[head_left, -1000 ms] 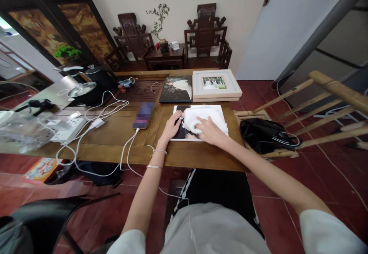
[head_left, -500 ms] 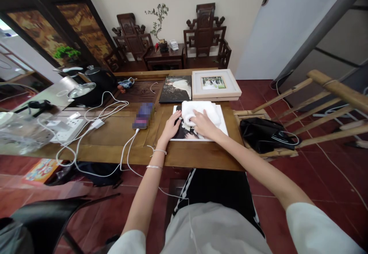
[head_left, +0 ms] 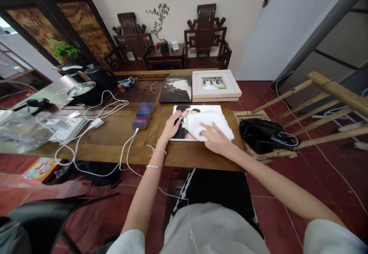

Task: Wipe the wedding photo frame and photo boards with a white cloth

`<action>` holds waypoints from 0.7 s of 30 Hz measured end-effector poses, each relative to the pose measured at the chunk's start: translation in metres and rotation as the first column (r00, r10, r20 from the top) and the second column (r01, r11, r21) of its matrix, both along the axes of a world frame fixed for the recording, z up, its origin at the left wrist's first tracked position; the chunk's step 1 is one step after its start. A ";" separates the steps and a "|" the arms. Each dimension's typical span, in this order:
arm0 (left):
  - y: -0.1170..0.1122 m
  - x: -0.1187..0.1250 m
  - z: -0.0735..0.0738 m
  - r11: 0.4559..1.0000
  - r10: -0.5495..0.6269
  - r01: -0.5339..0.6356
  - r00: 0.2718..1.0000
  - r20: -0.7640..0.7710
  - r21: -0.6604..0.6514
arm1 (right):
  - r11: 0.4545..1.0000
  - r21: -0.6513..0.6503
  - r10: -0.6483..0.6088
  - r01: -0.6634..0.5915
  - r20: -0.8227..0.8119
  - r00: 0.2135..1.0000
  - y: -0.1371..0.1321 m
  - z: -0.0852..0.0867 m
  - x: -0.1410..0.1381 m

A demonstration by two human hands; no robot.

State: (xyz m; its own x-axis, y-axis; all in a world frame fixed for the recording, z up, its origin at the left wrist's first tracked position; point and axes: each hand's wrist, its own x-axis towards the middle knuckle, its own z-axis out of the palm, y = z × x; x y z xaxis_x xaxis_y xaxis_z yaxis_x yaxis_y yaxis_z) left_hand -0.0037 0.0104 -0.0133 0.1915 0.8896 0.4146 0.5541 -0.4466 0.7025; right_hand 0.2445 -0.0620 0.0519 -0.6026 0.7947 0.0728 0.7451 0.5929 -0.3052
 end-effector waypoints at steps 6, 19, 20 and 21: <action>-0.001 0.001 0.003 1.000 0.007 -0.005 0.998 0.061 -0.027 | 0.992 0.079 -0.096 0.094 0.023 0.995 0.064 0.006 -0.024; -0.012 0.005 0.019 0.998 0.061 -0.066 0.971 0.230 0.012 | 0.897 0.050 0.440 -0.440 0.013 0.898 -0.007 -0.003 -0.019; -0.013 0.006 0.019 0.998 0.061 -0.063 0.981 0.186 0.006 | 0.902 0.048 0.430 -0.429 -0.002 0.903 -0.011 -0.003 -0.011; -0.014 0.007 0.019 0.998 0.059 -0.059 0.988 0.144 0.001 | 0.913 0.048 0.406 -0.405 -0.016 0.914 -0.013 -0.003 -0.002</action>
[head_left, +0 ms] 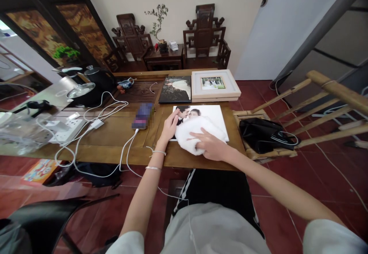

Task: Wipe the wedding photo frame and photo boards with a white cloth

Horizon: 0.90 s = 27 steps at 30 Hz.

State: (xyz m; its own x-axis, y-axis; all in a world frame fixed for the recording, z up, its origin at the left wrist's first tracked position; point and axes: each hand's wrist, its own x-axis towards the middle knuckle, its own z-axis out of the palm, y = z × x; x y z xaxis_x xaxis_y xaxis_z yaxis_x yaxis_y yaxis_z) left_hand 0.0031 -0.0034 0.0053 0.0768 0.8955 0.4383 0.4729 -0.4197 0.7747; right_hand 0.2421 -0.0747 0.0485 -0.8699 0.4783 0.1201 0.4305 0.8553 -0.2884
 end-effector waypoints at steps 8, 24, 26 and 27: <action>0.002 -0.002 -0.005 1.000 -0.018 0.018 0.992 -0.127 -0.005 | 0.948 0.024 -0.315 0.316 -0.045 0.948 0.042 -0.002 0.031; 0.010 -0.006 -0.016 0.999 -0.030 0.028 0.990 -0.135 -0.022 | 0.818 -0.393 -0.536 0.420 -0.255 0.805 0.123 0.018 -0.068; 0.009 -0.006 -0.015 0.999 -0.035 0.032 0.991 -0.129 -0.025 | 0.845 -0.304 -0.513 0.440 -0.226 0.828 0.122 0.015 -0.060; 0.009 -0.006 -0.014 0.999 -0.039 0.036 0.991 -0.125 -0.025 | 0.851 -0.277 -0.507 0.446 -0.216 0.834 0.120 0.013 -0.052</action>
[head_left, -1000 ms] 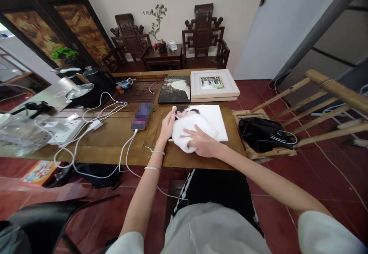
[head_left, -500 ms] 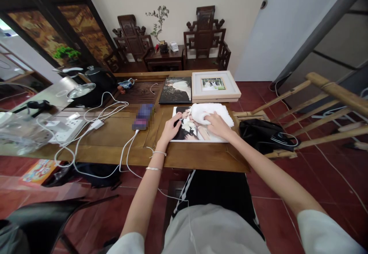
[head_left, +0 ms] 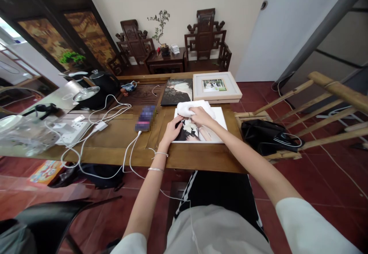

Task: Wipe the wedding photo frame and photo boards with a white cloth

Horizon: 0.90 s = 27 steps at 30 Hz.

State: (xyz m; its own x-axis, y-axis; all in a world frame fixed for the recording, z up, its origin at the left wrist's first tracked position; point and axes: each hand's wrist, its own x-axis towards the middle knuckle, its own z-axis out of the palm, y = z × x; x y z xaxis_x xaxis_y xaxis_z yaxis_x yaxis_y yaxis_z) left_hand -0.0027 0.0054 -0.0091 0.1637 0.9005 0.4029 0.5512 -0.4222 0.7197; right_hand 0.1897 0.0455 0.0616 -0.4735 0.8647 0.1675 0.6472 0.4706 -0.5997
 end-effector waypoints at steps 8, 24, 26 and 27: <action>0.000 0.002 0.000 1.000 -0.006 0.006 1.000 0.009 0.010 | 0.986 0.133 -0.118 0.101 0.126 0.985 -0.011 -0.019 0.096; -0.003 0.001 0.003 0.999 -0.036 0.036 0.999 -0.022 -0.006 | 0.951 0.142 0.233 -0.275 0.256 0.938 -0.155 -0.022 0.125; -0.002 0.001 0.003 0.999 -0.034 0.034 0.999 -0.025 -0.007 | 0.959 0.155 0.194 -0.238 0.254 0.947 -0.135 -0.021 0.123; -0.002 0.001 0.003 0.999 -0.035 0.034 0.999 -0.026 -0.008 | 0.963 0.165 0.166 -0.213 0.258 0.952 -0.123 -0.021 0.121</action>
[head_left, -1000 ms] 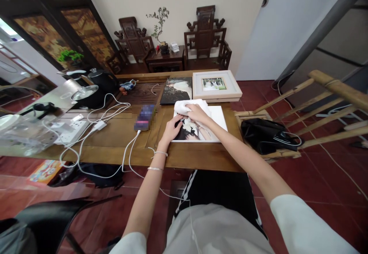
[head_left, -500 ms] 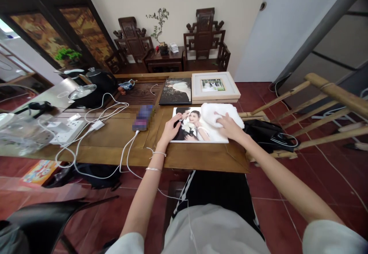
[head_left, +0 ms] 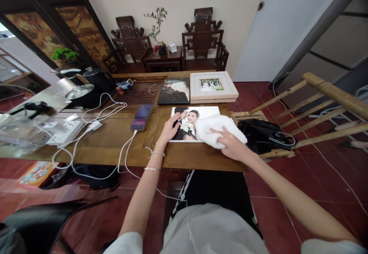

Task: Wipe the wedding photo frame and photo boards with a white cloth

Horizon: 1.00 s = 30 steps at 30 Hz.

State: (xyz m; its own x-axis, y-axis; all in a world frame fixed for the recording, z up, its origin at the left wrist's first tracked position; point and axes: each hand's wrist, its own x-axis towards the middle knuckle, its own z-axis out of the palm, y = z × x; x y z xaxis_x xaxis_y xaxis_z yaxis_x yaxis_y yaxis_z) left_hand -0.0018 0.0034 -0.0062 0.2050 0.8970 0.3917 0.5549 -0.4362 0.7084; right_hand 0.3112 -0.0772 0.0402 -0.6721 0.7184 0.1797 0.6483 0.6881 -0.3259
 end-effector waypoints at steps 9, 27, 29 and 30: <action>0.005 -0.003 -0.006 1.000 -0.018 0.018 1.000 0.020 0.005 | 0.980 0.066 -0.190 0.186 0.045 0.981 0.121 0.003 -0.020; -0.001 0.001 0.001 1.000 0.006 -0.006 1.000 0.011 0.006 | 0.997 -0.009 0.077 -0.077 -0.001 0.997 -0.022 0.001 0.005; 0.000 0.001 0.000 1.000 0.006 -0.006 1.000 0.007 0.009 | 0.998 -0.017 0.068 -0.068 0.011 0.998 -0.017 0.003 0.005; 0.000 0.001 0.000 1.000 0.004 -0.004 1.000 0.005 0.012 | 0.999 -0.014 0.053 -0.053 0.013 0.999 -0.010 0.003 0.004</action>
